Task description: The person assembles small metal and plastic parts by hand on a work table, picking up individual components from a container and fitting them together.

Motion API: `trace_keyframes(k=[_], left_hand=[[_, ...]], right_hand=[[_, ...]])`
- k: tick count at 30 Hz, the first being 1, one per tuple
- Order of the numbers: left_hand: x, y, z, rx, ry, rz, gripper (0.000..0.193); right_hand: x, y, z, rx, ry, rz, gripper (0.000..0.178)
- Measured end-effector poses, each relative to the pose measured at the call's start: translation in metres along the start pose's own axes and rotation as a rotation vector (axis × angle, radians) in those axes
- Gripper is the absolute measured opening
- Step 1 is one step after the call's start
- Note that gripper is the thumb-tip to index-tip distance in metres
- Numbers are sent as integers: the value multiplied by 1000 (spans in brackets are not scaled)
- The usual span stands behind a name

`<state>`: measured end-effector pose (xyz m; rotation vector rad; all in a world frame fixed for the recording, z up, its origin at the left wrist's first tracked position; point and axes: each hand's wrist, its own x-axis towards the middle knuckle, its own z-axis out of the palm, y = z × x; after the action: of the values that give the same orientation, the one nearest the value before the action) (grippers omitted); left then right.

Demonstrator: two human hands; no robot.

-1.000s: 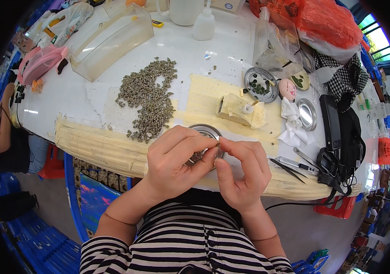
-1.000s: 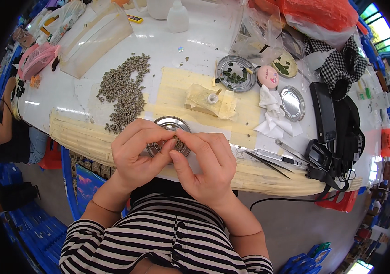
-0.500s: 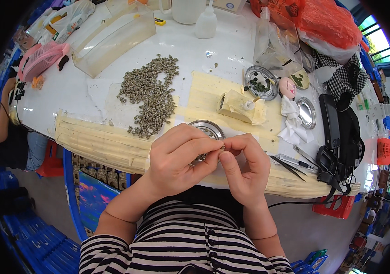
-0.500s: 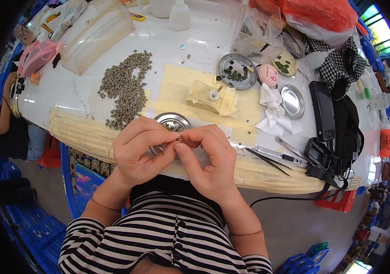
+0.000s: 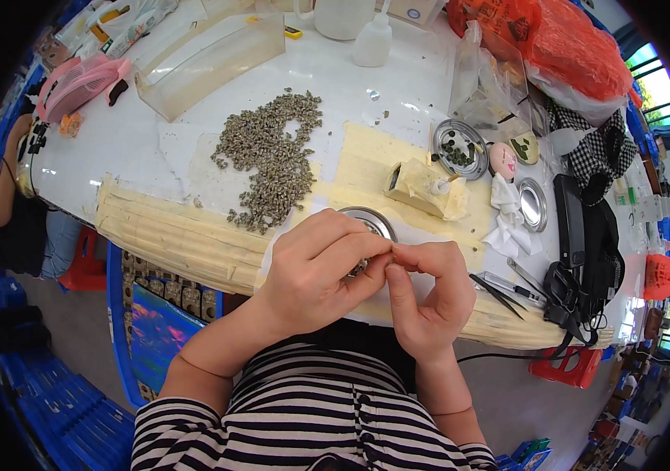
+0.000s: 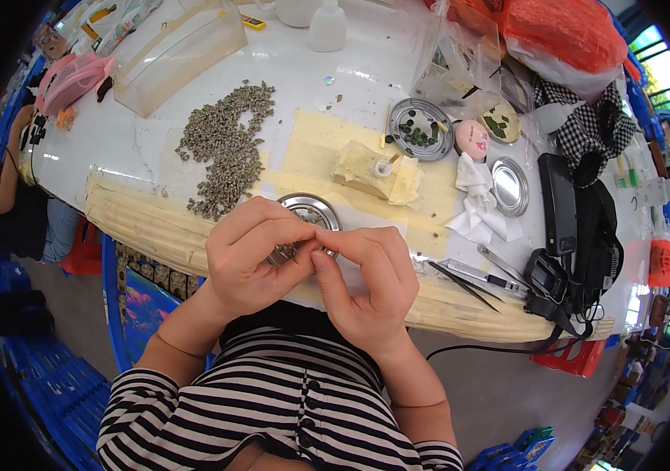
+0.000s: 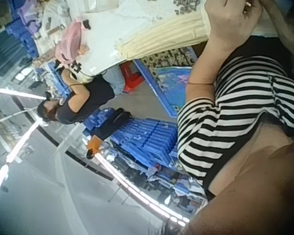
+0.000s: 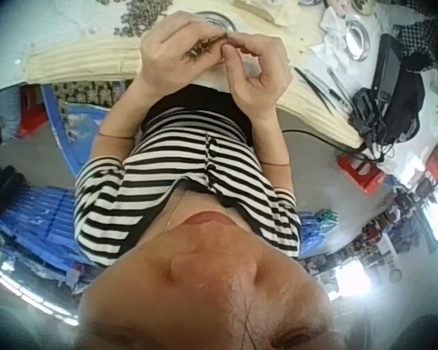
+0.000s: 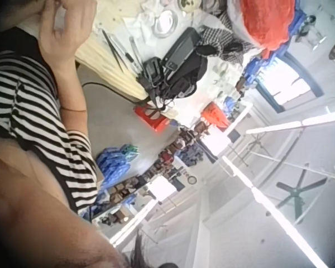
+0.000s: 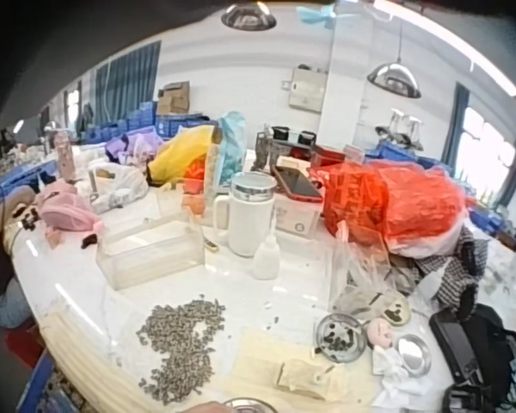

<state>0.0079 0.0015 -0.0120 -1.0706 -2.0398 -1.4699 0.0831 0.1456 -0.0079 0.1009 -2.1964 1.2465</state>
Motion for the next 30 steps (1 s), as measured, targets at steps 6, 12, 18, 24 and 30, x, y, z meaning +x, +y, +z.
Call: trace_keyframes(k=[6,12,18,24,30], left_hand=[[0,-1,0,-1,-3,-1,22],[1,0,-1,2,13,-3,22],[1,-1,0,-9,8,-14,22],[2,0,0,-23,5,-11,21],[2,0,-1,-21,9,-23,21]], right_hand=[[2,-2,0,-2,-15,-3,23],[3,-2,1,-6,-24,-2,23],[3,-2,1,5,-30,4,23],[3,-2,1,18,-20,8,23],[4,-1,1,9,-28,5,24]])
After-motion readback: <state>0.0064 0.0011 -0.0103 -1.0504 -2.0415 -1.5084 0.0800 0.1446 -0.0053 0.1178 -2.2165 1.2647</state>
